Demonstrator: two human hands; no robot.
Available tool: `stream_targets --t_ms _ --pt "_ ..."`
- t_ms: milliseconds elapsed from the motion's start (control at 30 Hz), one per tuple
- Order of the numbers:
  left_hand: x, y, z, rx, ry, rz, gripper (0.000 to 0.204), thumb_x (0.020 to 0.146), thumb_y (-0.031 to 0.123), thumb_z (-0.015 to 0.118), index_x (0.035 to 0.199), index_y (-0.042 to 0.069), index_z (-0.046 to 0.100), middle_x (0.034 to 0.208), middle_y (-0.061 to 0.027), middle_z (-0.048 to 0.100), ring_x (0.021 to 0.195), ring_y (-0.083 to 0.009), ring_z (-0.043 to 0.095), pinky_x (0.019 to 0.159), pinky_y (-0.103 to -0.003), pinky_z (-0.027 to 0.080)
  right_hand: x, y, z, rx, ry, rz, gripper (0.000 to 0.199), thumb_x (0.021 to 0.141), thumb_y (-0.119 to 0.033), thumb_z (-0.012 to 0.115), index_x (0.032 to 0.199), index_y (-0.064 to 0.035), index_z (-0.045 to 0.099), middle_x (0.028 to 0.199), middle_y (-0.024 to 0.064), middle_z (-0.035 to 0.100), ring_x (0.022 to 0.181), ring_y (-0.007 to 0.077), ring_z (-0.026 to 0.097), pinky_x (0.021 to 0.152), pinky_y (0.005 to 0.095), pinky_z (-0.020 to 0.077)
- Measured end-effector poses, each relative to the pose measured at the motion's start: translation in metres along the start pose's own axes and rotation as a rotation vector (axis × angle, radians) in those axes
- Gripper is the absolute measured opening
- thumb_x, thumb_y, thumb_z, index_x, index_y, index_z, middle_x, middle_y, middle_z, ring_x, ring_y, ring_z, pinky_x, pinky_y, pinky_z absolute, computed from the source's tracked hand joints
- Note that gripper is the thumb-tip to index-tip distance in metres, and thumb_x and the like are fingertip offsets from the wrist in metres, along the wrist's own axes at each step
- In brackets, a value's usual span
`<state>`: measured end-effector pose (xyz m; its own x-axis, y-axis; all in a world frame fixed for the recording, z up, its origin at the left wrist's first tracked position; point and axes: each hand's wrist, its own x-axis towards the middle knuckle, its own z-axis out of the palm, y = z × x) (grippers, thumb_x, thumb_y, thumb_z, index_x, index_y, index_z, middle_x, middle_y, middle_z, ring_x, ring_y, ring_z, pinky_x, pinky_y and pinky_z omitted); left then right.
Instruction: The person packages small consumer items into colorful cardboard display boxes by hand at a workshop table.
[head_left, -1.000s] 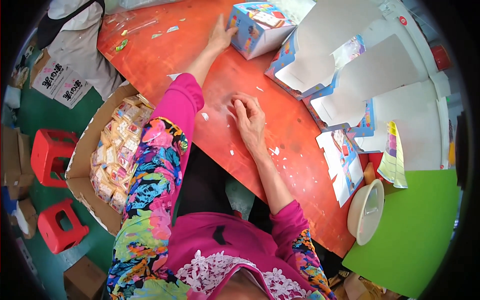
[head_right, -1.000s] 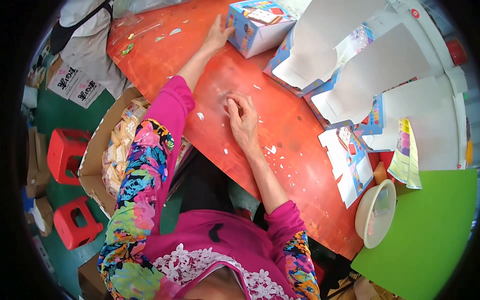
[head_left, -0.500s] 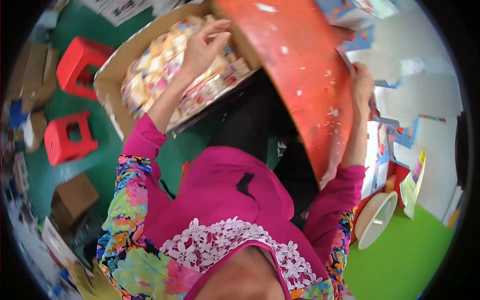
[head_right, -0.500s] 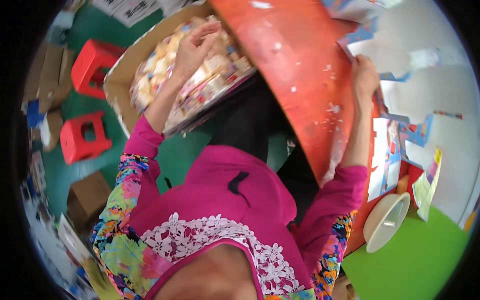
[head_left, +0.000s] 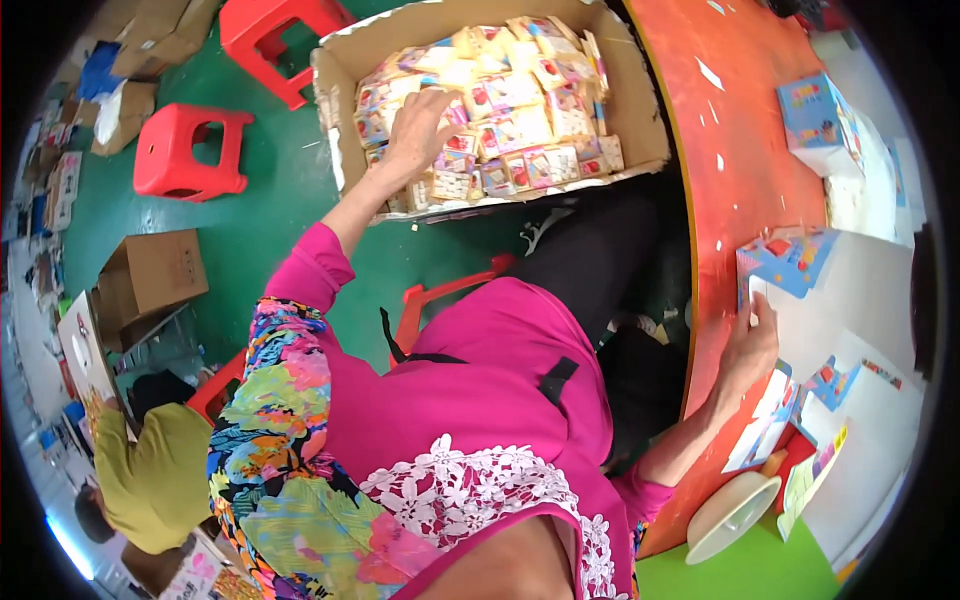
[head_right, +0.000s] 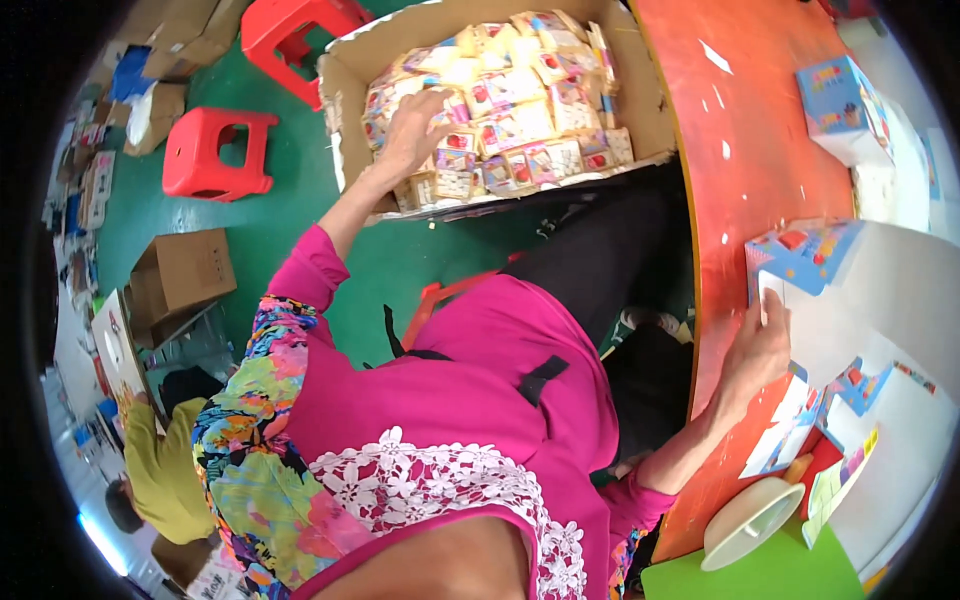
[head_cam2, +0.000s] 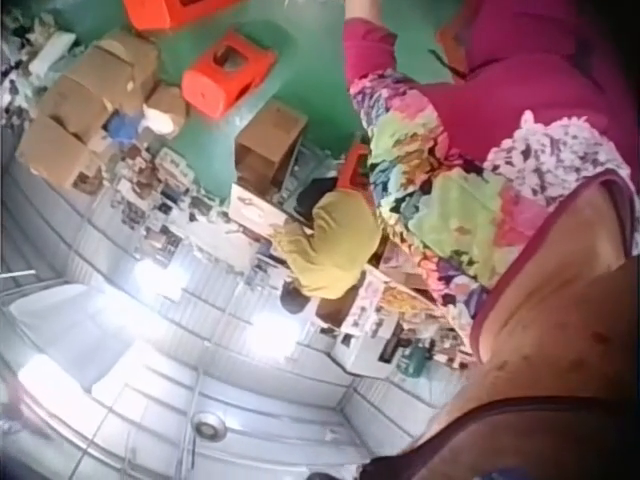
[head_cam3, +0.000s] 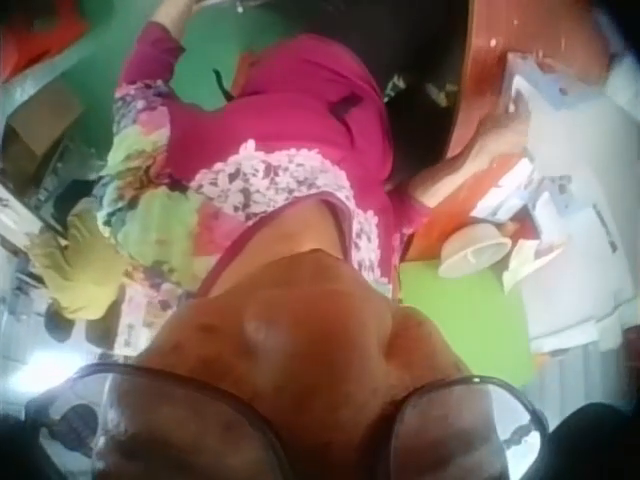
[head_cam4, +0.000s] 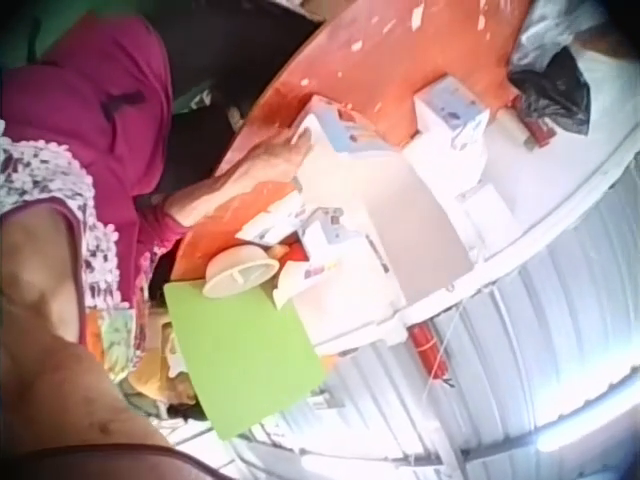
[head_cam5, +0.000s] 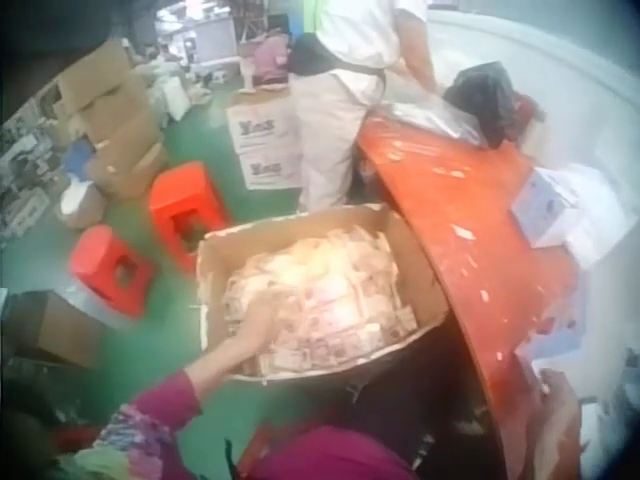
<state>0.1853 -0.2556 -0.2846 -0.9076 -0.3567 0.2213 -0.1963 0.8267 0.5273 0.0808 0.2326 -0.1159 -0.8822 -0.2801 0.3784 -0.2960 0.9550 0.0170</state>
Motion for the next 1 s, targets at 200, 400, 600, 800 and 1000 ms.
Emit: stream_targets --t_ms 200,400,600,800,1000 --pt "0.003 -0.089 -0.047 -0.005 -0.022 -0.290 0.073 0.082 0.019 0.073 0.143 0.002 0.038 0.136 -0.0262 0.048 0.129 -0.0393 0.044 0.108 -0.041 0.037 -0.017 -0.043 -0.030 0.360 0.091 0.112 0.021 0.094 -0.010 0.062 0.113 -0.0022 0.067 0.083 0.0073 0.060 0.062 0.0098 0.051 0.057 0.0249 0.0431" --pt "0.002 -0.124 -0.031 0.187 -0.449 -0.127 0.079 0.069 0.025 0.082 0.138 0.008 0.047 0.135 -0.0173 0.053 0.128 -0.0304 0.048 0.107 -0.037 0.040 -0.035 -0.077 -0.016 0.727 -0.049 -0.126 0.019 0.091 0.003 0.062 0.108 -0.0004 0.067 0.084 0.0067 0.059 0.070 0.0126 0.055 0.061 0.0243 0.0438" --pt "-0.001 -0.138 -0.037 -0.041 -0.286 -0.111 0.027 0.075 0.019 0.078 0.078 0.003 0.057 0.073 -0.0079 0.055 0.070 -0.0213 0.055 0.061 -0.037 0.045 -0.048 -0.087 0.016 0.887 -0.211 -0.237 0.015 0.091 0.002 0.061 0.106 0.0004 0.066 0.083 0.0073 0.060 0.066 0.0121 0.055 0.060 0.0243 0.0451" --pt "0.013 -0.085 -0.068 -0.244 -0.836 -0.133 0.021 0.087 0.017 0.070 0.078 0.003 0.057 0.075 0.0037 0.052 0.068 -0.0050 0.047 0.058 -0.027 0.041 -0.005 -0.136 0.043 1.055 -0.368 -0.293 0.014 0.092 0.000 0.061 0.105 0.0025 0.065 0.078 0.0050 0.055 0.063 0.0092 0.052 0.058 0.0222 0.0440" --pt "-0.047 -0.097 0.004 -0.175 -0.891 -0.209 0.032 0.064 0.019 0.084 0.073 0.005 0.056 0.065 -0.0091 0.060 0.060 -0.0206 0.055 0.055 -0.039 0.043 0.041 -0.277 0.152 1.030 -0.486 -0.575 0.024 0.087 -0.010 0.067 0.108 0.0003 0.067 0.100 0.0164 0.069 0.087 0.0284 0.066 0.077 0.0357 0.0517"
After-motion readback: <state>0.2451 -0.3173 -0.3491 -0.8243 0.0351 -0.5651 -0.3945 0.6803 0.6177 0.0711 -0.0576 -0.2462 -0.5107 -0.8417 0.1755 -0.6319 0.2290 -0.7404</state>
